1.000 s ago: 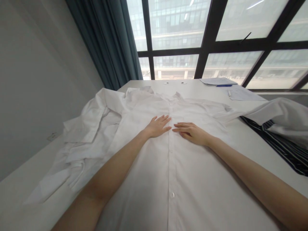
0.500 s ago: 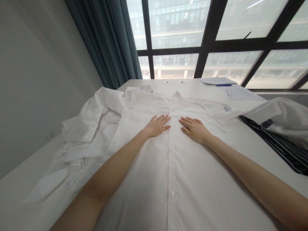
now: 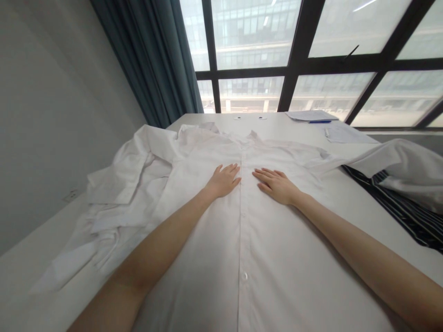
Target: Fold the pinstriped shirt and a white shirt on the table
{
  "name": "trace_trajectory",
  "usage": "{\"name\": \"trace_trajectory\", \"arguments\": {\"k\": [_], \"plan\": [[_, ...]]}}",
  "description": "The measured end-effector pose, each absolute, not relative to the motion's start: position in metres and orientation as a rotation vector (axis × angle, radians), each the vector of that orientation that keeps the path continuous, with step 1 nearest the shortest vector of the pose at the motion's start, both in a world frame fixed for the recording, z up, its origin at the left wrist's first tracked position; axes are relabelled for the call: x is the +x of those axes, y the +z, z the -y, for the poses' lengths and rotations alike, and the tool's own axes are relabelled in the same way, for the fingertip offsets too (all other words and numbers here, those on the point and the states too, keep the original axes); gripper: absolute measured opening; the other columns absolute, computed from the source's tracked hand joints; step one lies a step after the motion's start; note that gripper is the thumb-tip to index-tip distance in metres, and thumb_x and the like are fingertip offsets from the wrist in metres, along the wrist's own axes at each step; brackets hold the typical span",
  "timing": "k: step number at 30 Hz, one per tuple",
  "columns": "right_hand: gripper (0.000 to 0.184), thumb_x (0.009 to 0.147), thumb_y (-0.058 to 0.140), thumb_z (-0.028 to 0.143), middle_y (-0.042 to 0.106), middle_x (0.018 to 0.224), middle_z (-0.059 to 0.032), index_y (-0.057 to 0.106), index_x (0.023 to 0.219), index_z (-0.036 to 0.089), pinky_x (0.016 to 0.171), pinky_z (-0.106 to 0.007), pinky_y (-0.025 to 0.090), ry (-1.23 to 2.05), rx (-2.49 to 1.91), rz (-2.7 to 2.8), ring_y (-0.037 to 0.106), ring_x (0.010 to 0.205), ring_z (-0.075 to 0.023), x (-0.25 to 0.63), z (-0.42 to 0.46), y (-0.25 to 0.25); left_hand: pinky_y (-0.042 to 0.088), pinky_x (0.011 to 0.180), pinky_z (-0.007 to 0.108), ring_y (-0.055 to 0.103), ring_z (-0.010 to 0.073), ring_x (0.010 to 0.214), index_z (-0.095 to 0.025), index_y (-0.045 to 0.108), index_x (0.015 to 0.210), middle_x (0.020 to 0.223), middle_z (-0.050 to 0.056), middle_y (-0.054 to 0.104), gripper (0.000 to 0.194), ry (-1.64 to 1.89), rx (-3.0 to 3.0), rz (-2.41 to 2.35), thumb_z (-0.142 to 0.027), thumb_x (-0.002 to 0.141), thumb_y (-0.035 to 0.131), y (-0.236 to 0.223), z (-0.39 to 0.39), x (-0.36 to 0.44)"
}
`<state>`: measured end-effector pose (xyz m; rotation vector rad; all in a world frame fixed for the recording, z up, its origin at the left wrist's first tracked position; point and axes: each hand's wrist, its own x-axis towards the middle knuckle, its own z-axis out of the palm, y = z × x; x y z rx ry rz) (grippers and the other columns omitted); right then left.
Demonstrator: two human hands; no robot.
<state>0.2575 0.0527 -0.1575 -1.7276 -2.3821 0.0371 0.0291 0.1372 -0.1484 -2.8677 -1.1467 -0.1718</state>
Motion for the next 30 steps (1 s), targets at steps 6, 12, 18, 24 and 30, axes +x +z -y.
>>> {"name": "trace_trajectory", "arguments": {"k": [6, 12, 18, 24, 30], "plan": [[0.057, 0.102, 0.024, 0.047, 0.033, 0.161, -0.0028, 0.035, 0.155, 0.028, 0.117, -0.053, 0.027, 0.056, -1.767, 2.392, 0.029, 0.148, -0.0249, 0.255, -0.051, -0.153, 0.024, 0.120, 0.045, 0.031, 0.0218, 0.148, -0.013, 0.039, 0.150, 0.159, 0.011, 0.035, 0.052, -0.088, -2.865, 1.151, -0.036, 0.104, 0.030, -0.144, -0.112, 0.021], [0.058, 0.102, 0.023, 0.048, 0.033, 0.161, -0.0027, 0.035, 0.155, 0.029, 0.117, -0.054, 0.027, 0.072, -1.762, 2.386, 0.029, 0.148, -0.0254, 0.255, -0.051, -0.153, 0.017, 0.121, 0.050, 0.016, 0.0270, 0.153, -0.011, 0.025, 0.156, 0.164, 0.014, 0.019, 0.068, 0.061, -2.924, 1.032, -0.054, 0.103, 0.022, -0.141, -0.064, -0.005], [0.058, 0.102, 0.023, 0.048, 0.033, 0.161, -0.0035, 0.035, 0.155, 0.028, 0.117, -0.054, 0.027, 0.083, -1.761, 2.389, 0.029, 0.148, -0.0261, 0.256, -0.051, -0.153, 0.012, 0.123, 0.047, 0.008, 0.0258, 0.154, -0.008, 0.019, 0.157, 0.165, 0.016, 0.013, 0.080, 0.172, -3.012, 0.885, -0.064, 0.100, 0.018, -0.133, -0.020, -0.024], [0.058, 0.102, 0.023, 0.048, 0.033, 0.162, -0.0027, 0.035, 0.155, 0.028, 0.117, -0.053, 0.026, 0.082, -1.770, 2.382, 0.028, 0.149, -0.0254, 0.256, -0.052, -0.154, 0.011, 0.123, 0.047, 0.006, 0.0256, 0.154, -0.011, 0.018, 0.158, 0.165, 0.016, 0.012, 0.082, 0.201, -3.084, 0.794, -0.067, 0.099, 0.017, -0.131, 0.005, -0.047], [0.057, 0.102, 0.023, 0.047, 0.033, 0.161, -0.0026, 0.035, 0.155, 0.029, 0.117, -0.054, 0.026, 0.074, -1.763, 2.385, 0.028, 0.149, -0.0255, 0.255, -0.051, -0.155, 0.014, 0.122, 0.046, 0.012, 0.0235, 0.154, -0.018, 0.020, 0.159, 0.165, 0.010, 0.016, 0.067, 0.180, -3.000, 0.881, -0.055, 0.103, 0.019, -0.133, -0.024, -0.043]]}}
